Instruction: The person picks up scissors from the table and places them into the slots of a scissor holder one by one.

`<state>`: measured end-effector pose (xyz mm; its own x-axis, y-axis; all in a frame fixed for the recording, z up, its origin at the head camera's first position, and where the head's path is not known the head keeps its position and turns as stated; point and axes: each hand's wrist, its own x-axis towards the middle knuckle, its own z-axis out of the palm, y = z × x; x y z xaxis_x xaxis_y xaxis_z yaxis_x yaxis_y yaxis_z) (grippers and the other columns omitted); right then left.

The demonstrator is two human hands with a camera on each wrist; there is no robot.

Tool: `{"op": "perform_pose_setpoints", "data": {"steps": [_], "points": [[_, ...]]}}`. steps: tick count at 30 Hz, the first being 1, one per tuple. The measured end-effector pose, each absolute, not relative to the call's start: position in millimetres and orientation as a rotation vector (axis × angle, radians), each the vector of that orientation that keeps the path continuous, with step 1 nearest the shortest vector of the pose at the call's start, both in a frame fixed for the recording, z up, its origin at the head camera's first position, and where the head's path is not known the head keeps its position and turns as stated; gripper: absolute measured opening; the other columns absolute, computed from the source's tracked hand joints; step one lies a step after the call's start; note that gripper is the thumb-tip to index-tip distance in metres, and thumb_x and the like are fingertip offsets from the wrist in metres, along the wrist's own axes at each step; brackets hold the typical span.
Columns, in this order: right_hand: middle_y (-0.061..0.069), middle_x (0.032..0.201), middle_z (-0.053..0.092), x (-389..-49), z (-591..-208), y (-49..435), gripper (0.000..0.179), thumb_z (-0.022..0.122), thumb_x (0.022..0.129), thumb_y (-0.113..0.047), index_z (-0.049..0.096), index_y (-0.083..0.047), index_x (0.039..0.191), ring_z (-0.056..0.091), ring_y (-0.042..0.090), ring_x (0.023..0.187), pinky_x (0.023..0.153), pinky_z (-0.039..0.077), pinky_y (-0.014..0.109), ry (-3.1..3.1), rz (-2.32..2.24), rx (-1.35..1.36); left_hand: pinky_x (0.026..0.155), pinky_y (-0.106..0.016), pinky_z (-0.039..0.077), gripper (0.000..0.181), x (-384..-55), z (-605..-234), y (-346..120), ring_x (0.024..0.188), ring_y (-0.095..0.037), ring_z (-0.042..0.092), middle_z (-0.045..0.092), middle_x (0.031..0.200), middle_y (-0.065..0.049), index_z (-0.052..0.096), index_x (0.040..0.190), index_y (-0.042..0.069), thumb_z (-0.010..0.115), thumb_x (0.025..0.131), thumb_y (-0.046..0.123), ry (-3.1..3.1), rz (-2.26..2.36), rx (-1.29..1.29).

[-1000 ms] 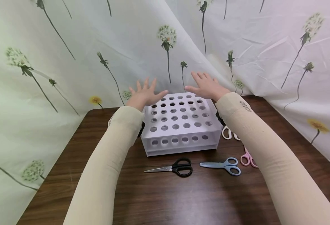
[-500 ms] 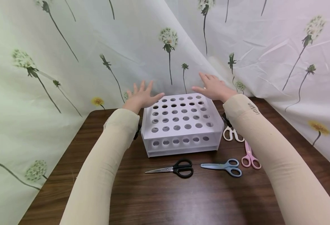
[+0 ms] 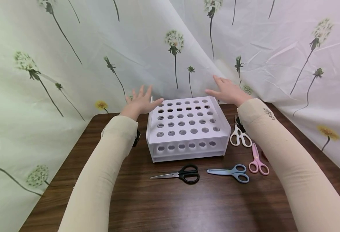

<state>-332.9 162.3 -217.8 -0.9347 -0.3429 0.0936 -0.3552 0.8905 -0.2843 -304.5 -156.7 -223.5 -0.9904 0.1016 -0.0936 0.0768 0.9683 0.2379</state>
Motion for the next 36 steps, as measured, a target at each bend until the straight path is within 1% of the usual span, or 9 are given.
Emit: {"op": "perform_pose_setpoints", "data": {"steps": [5,10,13,16,21,24,30,36], "points": [[0.026,0.148,0.012,-331.9,-217.4,167.9,0.086,0.038,0.092,-0.057,-0.001,-0.003,0.147,0.011,0.040,0.134,0.106,0.011,0.050,-2.994,0.507,0.574,0.097,-0.062,-0.013,0.086,-302.8,-225.0,-158.5,0.130,-0.043,-0.021,-0.020,0.150,-0.013,-0.014,0.147,0.023,0.025,0.087,0.070,3.016,0.341,0.149],[0.028,0.147,0.009,-329.9,-214.9,175.1,0.088,0.037,0.092,-0.058,-0.004,-0.003,0.147,0.010,0.041,0.134,0.106,0.011,0.052,-3.015,0.542,0.555,0.097,-0.063,-0.014,0.085,-301.2,-226.3,-161.0,0.130,-0.043,-0.022,-0.020,0.149,-0.013,-0.016,0.146,0.024,0.026,0.087,0.069,3.006,0.346,0.156],[0.028,0.147,0.010,-328.9,-214.1,179.7,0.088,0.038,0.092,-0.057,-0.003,-0.003,0.147,0.011,0.042,0.134,0.106,0.011,0.052,-3.011,0.555,0.538,0.097,-0.063,-0.013,0.086,-302.4,-227.8,-163.7,0.130,-0.043,-0.021,-0.019,0.150,-0.014,-0.014,0.147,0.023,0.026,0.087,0.070,3.008,0.345,0.152],[0.028,0.147,0.010,-328.6,-215.1,184.5,0.088,0.039,0.092,-0.056,-0.002,-0.001,0.147,0.011,0.042,0.134,0.106,0.011,0.051,-2.995,0.580,0.529,0.097,-0.063,-0.012,0.088,-303.8,-229.9,-166.7,0.130,-0.044,-0.020,-0.018,0.150,-0.015,-0.014,0.147,0.022,0.025,0.086,0.072,3.011,0.333,0.145],[0.028,0.147,0.010,-329.8,-218.8,193.6,0.089,0.039,0.091,-0.057,-0.002,-0.001,0.147,0.011,0.042,0.133,0.106,0.011,0.051,-2.986,0.610,0.507,0.097,-0.063,-0.014,0.090,-303.5,-232.8,-171.4,0.129,-0.043,-0.022,-0.021,0.149,-0.014,-0.015,0.147,0.021,0.022,0.084,0.074,2.996,0.322,0.140],[0.029,0.146,0.011,-330.6,-221.4,199.5,0.088,0.040,0.092,-0.056,-0.001,0.000,0.147,0.012,0.044,0.133,0.106,0.011,0.051,-2.970,0.613,0.505,0.097,-0.063,-0.013,0.089,-303.2,-234.2,-172.9,0.129,-0.043,-0.022,-0.020,0.149,-0.015,-0.015,0.147,0.021,0.022,0.085,0.073,2.992,0.316,0.144],[0.029,0.147,0.007,-328.1,-225.2,209.6,0.085,0.041,0.094,-0.049,-0.001,0.005,0.145,0.009,0.042,0.134,0.107,0.009,0.048,-2.939,0.665,0.556,0.096,-0.062,-0.015,0.089,-303.6,-238.7,-174.5,0.129,-0.043,-0.022,-0.021,0.149,-0.016,-0.015,0.146,0.020,0.022,0.085,0.073,2.985,0.321,0.153],[0.028,0.148,0.002,-324.5,-227.9,218.9,0.086,0.041,0.094,-0.049,-0.004,0.004,0.145,0.005,0.039,0.135,0.108,0.007,0.047,-2.945,0.727,0.557,0.097,-0.060,-0.017,0.091,-301.0,-241.5,-174.6,0.130,-0.041,-0.022,-0.018,0.150,-0.015,-0.014,0.147,0.021,0.023,0.083,0.075,2.989,0.349,0.151]]}}
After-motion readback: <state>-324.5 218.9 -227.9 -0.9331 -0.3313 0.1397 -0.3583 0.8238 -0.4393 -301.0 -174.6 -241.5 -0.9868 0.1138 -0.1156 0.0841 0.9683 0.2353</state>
